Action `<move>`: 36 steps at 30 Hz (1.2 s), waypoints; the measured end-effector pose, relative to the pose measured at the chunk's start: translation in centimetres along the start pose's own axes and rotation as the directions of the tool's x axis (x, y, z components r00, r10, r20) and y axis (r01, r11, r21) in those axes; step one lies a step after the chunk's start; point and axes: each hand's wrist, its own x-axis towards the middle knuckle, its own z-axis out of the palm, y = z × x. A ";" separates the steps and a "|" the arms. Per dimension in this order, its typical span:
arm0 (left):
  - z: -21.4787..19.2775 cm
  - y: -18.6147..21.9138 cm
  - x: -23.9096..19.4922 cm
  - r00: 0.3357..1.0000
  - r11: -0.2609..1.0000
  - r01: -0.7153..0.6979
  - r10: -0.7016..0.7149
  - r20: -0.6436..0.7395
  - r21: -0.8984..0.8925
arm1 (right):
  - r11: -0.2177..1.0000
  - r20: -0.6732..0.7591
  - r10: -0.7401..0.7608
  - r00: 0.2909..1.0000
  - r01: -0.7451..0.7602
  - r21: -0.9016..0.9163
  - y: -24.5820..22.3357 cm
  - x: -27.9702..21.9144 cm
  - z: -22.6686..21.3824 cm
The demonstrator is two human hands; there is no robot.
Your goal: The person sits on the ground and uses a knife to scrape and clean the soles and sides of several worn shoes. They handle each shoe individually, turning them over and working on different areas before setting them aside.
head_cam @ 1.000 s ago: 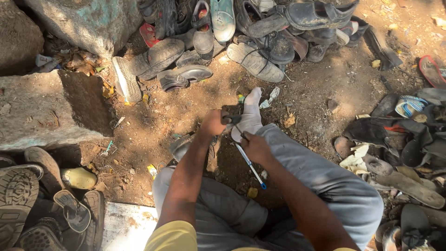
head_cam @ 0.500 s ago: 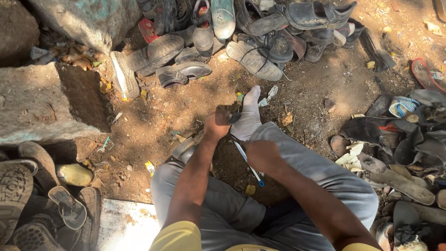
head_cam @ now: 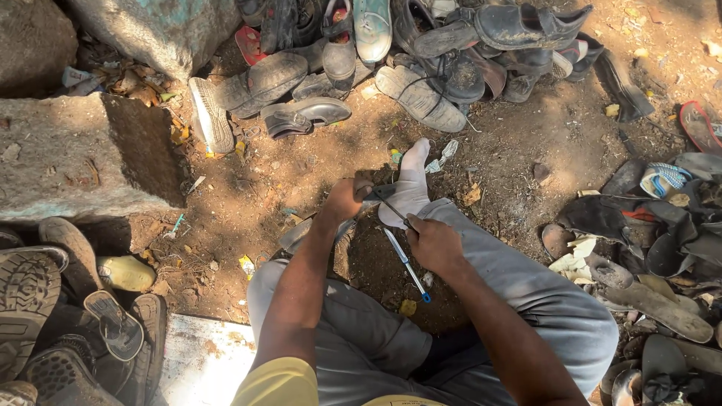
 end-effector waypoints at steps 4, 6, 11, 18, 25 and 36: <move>0.2 1.1 0.1 0.984 0.988 0.144 -0.149 0.094 0.062 | 0.992 0.003 -0.029 1.000 0.029 -0.119 -0.7 -0.1 0.0; 0.2 0.9 0.0 0.988 0.989 0.130 -0.135 0.078 0.068 | 0.974 0.088 -0.052 0.995 0.070 -0.217 -1.1 0.7 -0.9; 1.8 -0.4 -0.3 0.992 0.991 -0.090 0.098 -0.085 0.099 | 0.897 0.222 -0.196 0.955 0.266 -0.352 -2.8 3.4 -3.3; 3.4 -2.1 0.7 0.996 0.971 -0.079 0.068 0.055 0.224 | 0.891 0.474 -0.073 0.877 0.272 -0.365 -4.5 10.6 -8.3; 8.5 -8.4 4.2 0.984 0.943 -0.112 0.061 0.168 0.314 | 0.860 0.533 0.047 0.845 0.237 -0.452 -5.4 13.4 -9.1; -4.4 3.6 -3.2 0.968 0.960 0.208 -0.230 0.103 0.190 | 1.000 0.004 -0.001 1.000 0.001 -0.021 -1.0 5.2 1.6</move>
